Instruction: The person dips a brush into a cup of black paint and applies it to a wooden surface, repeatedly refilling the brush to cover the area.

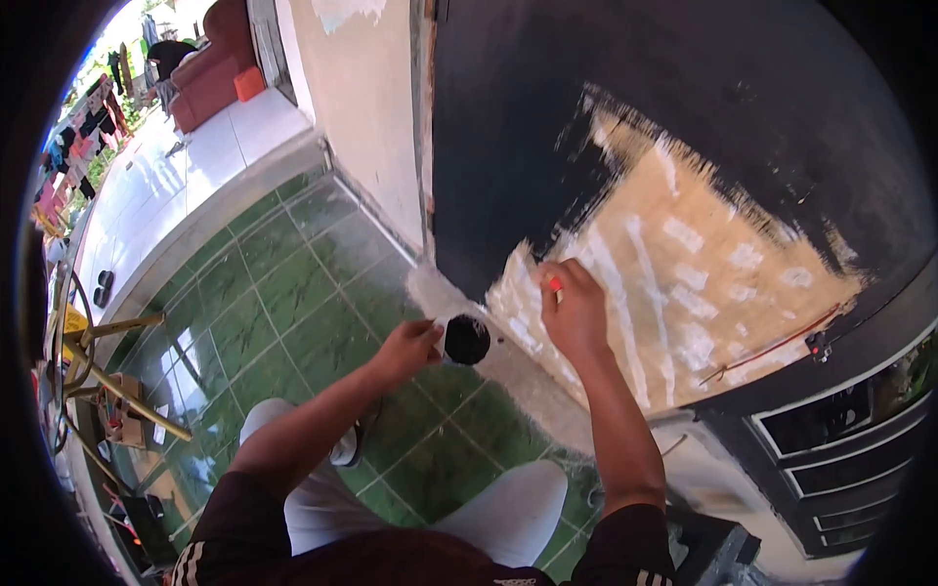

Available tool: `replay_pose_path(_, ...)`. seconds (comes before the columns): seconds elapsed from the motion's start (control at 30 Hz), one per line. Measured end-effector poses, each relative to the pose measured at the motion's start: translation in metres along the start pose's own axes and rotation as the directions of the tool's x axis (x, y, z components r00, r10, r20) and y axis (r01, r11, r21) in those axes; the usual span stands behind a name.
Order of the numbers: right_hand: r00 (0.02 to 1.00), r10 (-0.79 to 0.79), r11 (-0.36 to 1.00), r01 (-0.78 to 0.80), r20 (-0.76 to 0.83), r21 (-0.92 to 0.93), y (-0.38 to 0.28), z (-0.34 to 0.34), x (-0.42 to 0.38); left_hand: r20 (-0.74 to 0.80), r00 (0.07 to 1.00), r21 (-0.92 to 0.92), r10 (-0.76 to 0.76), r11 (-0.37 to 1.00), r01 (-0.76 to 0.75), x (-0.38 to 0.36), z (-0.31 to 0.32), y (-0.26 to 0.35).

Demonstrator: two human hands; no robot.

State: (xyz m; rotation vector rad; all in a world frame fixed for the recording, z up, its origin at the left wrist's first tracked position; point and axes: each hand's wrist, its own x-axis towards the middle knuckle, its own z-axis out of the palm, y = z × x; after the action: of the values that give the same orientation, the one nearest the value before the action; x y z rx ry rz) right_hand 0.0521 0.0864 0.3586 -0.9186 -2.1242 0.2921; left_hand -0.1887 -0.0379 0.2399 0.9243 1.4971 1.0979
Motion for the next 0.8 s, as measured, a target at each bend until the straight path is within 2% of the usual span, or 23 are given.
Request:
replay_pose_path(0.03, 0.993, -0.030, 0.999, 0.032, -0.113, 0.014, -0.011, -0.006, -0.001, 0.006, 1.000, 0.034, 0.022, 0.999, -0.022, -0.001, -0.002, 0.004)
replay_pose_path(0.07, 0.985, 0.044, 0.999, -0.040, -0.167, 0.028, -0.023, -0.012, -0.004, 0.014, 0.999, 0.065, 0.041, 0.997, -0.042, -0.003, -0.001, 0.008)
replay_pose_path(0.13, 0.972, 0.136, 0.980, -0.103, -0.194, 0.172, -0.040, -0.017, -0.011, 0.018, 0.996, 0.133, 0.091, 0.987, -0.092, 0.005, -0.005, 0.009)
replay_pose_path(0.23, 0.966, 0.238, 0.937, -0.201, -0.103, 0.285, -0.056, -0.009, -0.028, 0.021, 0.990, 0.206, 0.137, 0.969, -0.139, 0.019, -0.005, -0.006)
replay_pose_path(0.27, 0.959, 0.283, 0.929, -0.266, -0.030, 0.256, -0.060, -0.003, -0.033, 0.017, 0.988, 0.209, 0.154, 0.966, -0.154, 0.022, -0.003, -0.006)
replay_pose_path(0.33, 0.959, 0.272, 0.939, -0.281, 0.074, 0.198, -0.064, 0.015, -0.040, 0.022, 0.986, 0.227, 0.168, 0.959, -0.168, 0.028, -0.001, -0.008)
replay_pose_path(0.43, 0.973, 0.217, 0.976, -0.218, 0.074, 0.011, -0.039, 0.057, -0.053, 0.023, 0.984, 0.251, 0.174, 0.952, -0.174, 0.033, 0.001, -0.003)
replay_pose_path(0.53, 0.963, 0.248, 0.969, -0.248, 0.104, -0.011, -0.029, 0.087, -0.056, 0.005, 0.977, 0.247, 0.212, 0.947, -0.206, 0.032, 0.005, -0.001)
replay_pose_path(0.67, 0.967, 0.179, 0.978, -0.155, 0.183, -0.138, -0.013, 0.112, -0.058, 0.000, 0.960, 0.263, 0.280, 0.926, -0.270, 0.037, 0.012, 0.001)
replay_pose_path(0.8, 0.984, 0.174, 0.981, -0.171, 0.033, -0.088, -0.014, 0.110, -0.058, -0.028, 0.959, 0.253, 0.281, 0.931, -0.265, 0.038, 0.017, 0.007)
